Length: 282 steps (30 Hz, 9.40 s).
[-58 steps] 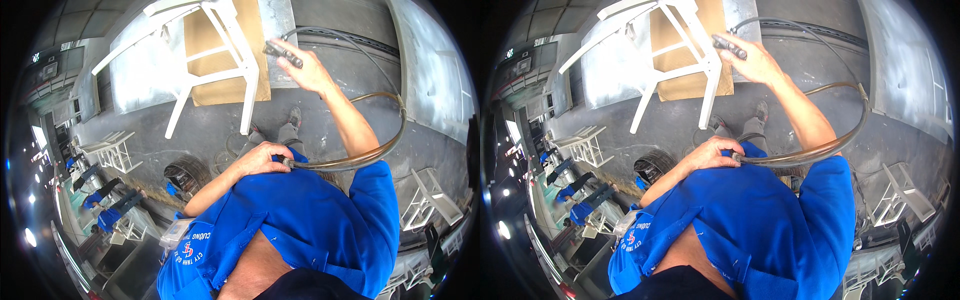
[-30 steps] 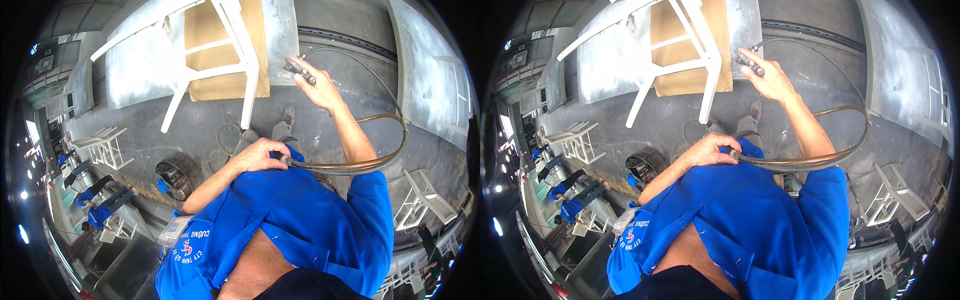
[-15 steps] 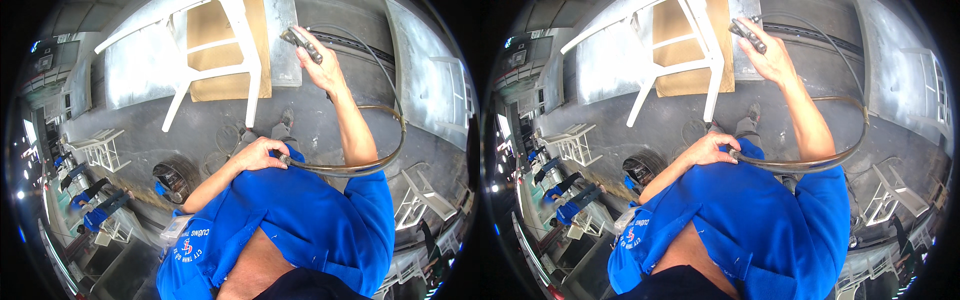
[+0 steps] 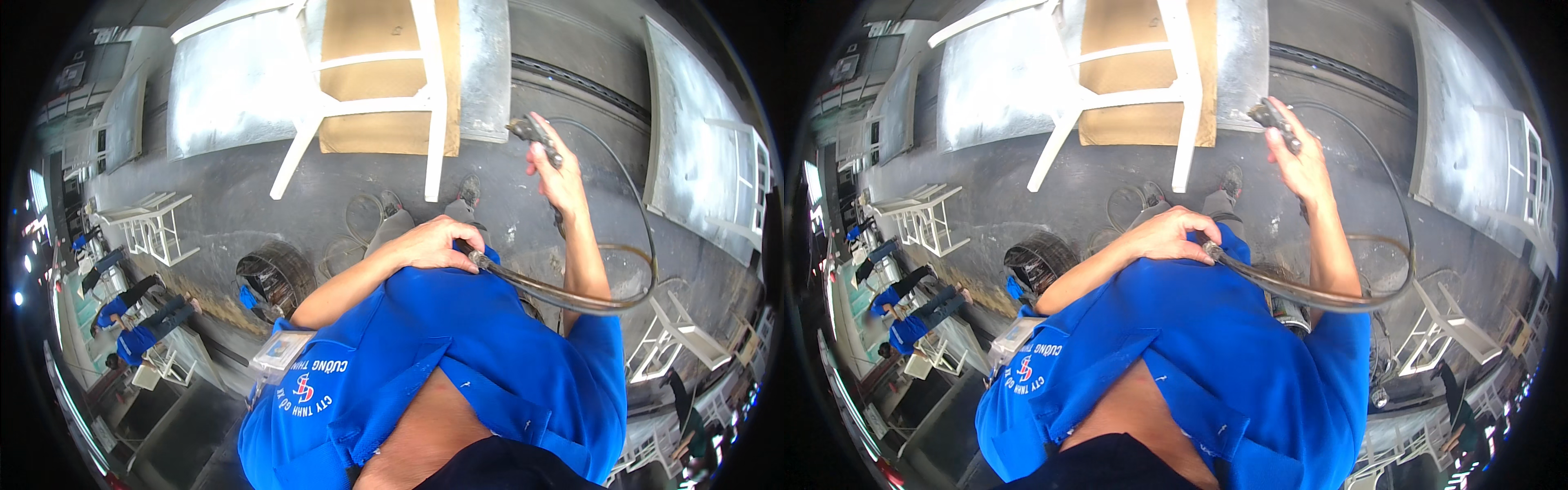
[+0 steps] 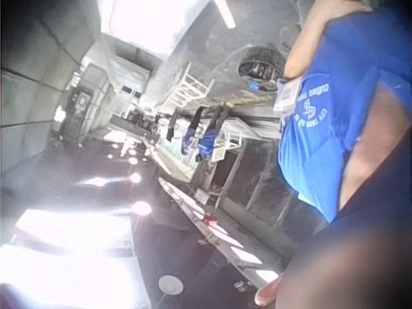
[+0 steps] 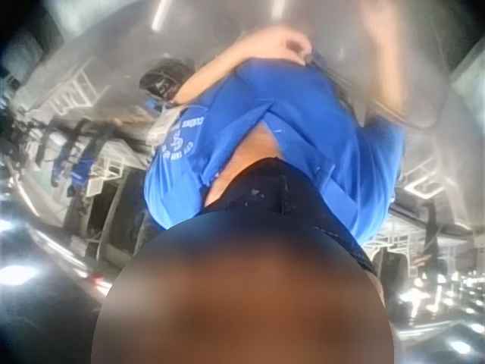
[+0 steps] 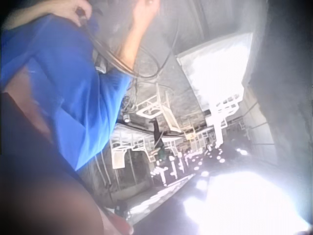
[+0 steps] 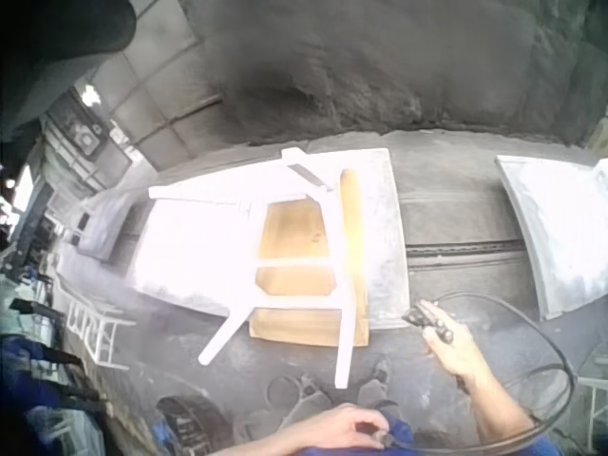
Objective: The person spray paints a white chair frame using a spray gun connected to a hose. They lift and rotate the chair to coat multiple sides, then set it down and move a cardboard sheet to prepare for the next item.
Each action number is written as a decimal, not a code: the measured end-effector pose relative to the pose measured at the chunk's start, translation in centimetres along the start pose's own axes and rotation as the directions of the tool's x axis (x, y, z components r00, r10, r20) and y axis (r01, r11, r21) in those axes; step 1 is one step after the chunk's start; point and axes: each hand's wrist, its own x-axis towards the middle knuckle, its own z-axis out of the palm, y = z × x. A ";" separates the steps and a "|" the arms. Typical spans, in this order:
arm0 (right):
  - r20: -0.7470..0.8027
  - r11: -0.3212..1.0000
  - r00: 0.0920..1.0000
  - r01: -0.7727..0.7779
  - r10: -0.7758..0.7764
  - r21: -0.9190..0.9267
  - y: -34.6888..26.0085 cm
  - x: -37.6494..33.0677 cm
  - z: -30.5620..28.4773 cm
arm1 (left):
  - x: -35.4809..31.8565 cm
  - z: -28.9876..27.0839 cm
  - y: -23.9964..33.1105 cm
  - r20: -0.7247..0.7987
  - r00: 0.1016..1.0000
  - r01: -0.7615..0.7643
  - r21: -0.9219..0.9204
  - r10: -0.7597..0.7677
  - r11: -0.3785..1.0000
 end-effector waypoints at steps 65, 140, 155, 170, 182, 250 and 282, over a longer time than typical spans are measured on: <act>-0.240 0.909 0.956 0.055 -0.167 -0.413 -16.9 -10.6 13.9 | -14.9 -5.3 -4.4 0.115 0.985 -0.130 -0.004 0.129 0.992; -0.730 0.990 0.668 -0.104 0.142 0.097 1.4 -8.7 39.0 | -35.0 -19.8 -8.3 0.100 0.937 0.327 0.089 -0.335 0.941; -0.432 0.983 0.902 0.066 0.015 0.172 -14.9 -7.9 59.1 | -39.6 -36.0 -13.1 0.297 0.931 0.255 -0.111 -0.213 0.961; -0.764 0.939 0.644 -0.245 -0.028 -0.241 -19.3 8.3 71.1 | -50.5 -58.2 -17.1 0.343 0.908 0.288 -0.092 -0.241 0.953; -0.777 0.923 0.577 -0.100 -0.251 -0.372 -28.3 11.5 69.2 | -52.5 -61.7 -19.1 0.306 0.943 0.186 -0.168 -0.128 0.968; -0.826 0.947 0.495 -0.025 -0.268 -0.322 -35.8 -2.9 76.2 | -52.4 -59.2 -17.1 0.511 0.849 0.143 0.025 -0.135 0.989; -0.737 0.924 0.557 0.246 -0.382 -0.293 -31.3 -7.6 68.6 | -47.4 -46.9 -16.7 0.465 0.858 0.249 0.000 -0.220 0.969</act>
